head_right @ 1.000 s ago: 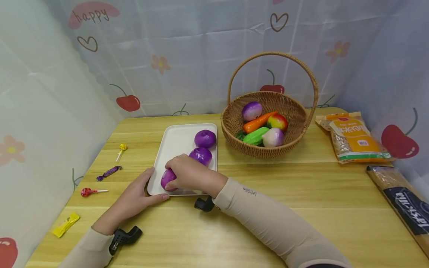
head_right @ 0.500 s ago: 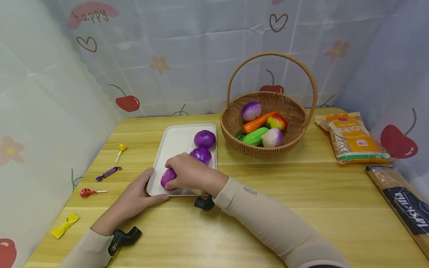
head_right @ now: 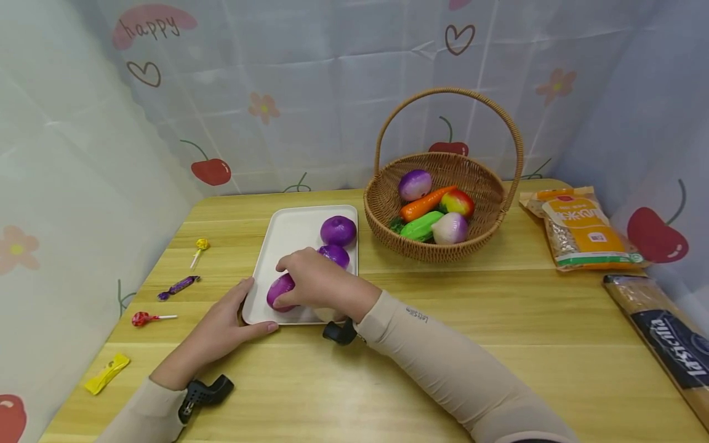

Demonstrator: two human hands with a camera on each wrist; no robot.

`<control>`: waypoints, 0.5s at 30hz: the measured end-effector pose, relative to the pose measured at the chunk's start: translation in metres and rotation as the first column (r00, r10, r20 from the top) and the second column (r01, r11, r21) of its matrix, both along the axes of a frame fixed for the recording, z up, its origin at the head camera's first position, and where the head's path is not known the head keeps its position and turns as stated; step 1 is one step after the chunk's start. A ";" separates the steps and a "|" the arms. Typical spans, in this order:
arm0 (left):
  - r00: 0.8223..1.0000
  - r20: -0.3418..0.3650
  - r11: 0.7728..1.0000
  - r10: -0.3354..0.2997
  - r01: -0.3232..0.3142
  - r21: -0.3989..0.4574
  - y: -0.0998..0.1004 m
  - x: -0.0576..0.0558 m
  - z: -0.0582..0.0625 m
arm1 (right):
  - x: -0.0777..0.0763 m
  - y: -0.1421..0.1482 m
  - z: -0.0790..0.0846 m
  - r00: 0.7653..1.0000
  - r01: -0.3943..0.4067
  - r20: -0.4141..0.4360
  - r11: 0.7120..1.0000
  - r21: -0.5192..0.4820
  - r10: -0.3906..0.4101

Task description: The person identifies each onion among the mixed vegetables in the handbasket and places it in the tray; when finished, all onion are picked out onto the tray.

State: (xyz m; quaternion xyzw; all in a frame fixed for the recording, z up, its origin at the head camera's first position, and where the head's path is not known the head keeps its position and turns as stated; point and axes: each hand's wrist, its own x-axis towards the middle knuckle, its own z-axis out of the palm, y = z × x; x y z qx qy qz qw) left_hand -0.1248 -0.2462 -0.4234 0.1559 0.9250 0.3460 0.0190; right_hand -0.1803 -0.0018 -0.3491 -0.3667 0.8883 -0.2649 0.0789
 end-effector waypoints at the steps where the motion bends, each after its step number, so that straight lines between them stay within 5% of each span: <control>1: 1.000 0.000 1.000 0.001 -0.001 0.000 0.000 0.000 0.000 | 0.000 0.000 0.000 1.000 0.000 -0.004 1.000 0.002 0.000; 15: 1.000 0.004 1.000 -0.005 0.005 0.013 0.000 0.000 0.000 | -0.002 0.007 0.008 0.998 -0.001 -0.057 0.999 -0.039 -0.001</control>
